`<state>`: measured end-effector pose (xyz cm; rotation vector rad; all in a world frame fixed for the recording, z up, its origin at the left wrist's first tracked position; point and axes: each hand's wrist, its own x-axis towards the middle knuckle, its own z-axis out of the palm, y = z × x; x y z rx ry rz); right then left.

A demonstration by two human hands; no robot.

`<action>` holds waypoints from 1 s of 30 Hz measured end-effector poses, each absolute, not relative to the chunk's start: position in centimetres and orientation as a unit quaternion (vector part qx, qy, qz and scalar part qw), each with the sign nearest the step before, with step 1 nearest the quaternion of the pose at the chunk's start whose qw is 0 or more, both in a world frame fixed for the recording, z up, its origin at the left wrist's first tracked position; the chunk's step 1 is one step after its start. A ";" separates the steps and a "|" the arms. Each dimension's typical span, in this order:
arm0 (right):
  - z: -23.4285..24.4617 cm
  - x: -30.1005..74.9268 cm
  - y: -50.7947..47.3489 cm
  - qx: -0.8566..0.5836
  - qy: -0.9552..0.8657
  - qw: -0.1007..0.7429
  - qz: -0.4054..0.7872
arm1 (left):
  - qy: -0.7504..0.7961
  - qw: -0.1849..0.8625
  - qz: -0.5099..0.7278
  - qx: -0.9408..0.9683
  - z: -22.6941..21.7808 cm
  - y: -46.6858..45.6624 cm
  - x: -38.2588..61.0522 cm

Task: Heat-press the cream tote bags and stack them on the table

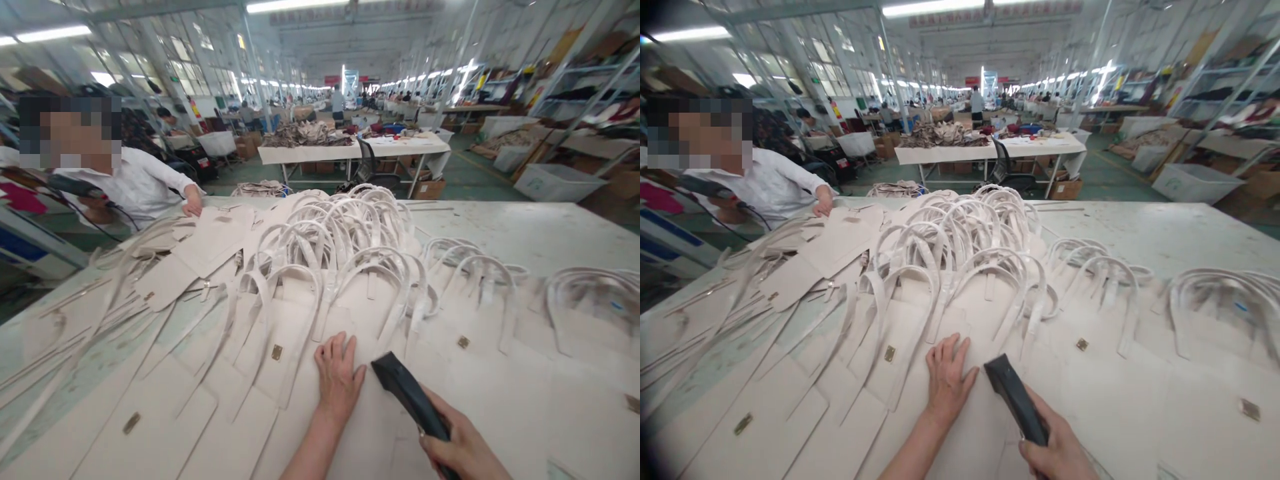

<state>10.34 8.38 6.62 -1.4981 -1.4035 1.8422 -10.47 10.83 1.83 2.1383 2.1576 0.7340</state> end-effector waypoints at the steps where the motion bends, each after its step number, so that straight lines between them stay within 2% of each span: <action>1: 6.6 9.7 8.6 -0.535 -0.494 0.195 0.657 | 0.688 0.007 0.239 0.685 1.8 10.9 -10.5; 13: 8.5 5.8 14.5 -0.444 -0.492 0.265 0.700 | 0.675 0.041 0.297 0.674 2.5 10.7 -10.7; 19: 10.8 1.8 18.2 -0.457 -0.566 0.249 0.639 | 0.668 0.055 0.277 0.688 2.2 10.8 -10.5; 23: 12.8 1.9 18.6 -0.484 -0.573 0.266 0.605 | 0.648 0.123 0.283 0.697 3.4 11.0 -11.8; 27: 14.0 6.4 14.2 -0.537 -0.590 0.229 0.558 | 0.556 0.195 0.287 0.755 5.5 8.9 -15.3; 30: 12.8 10.5 8.4 -0.568 -0.592 0.154 0.550 | 0.571 0.135 0.208 0.783 5.6 5.0 -17.4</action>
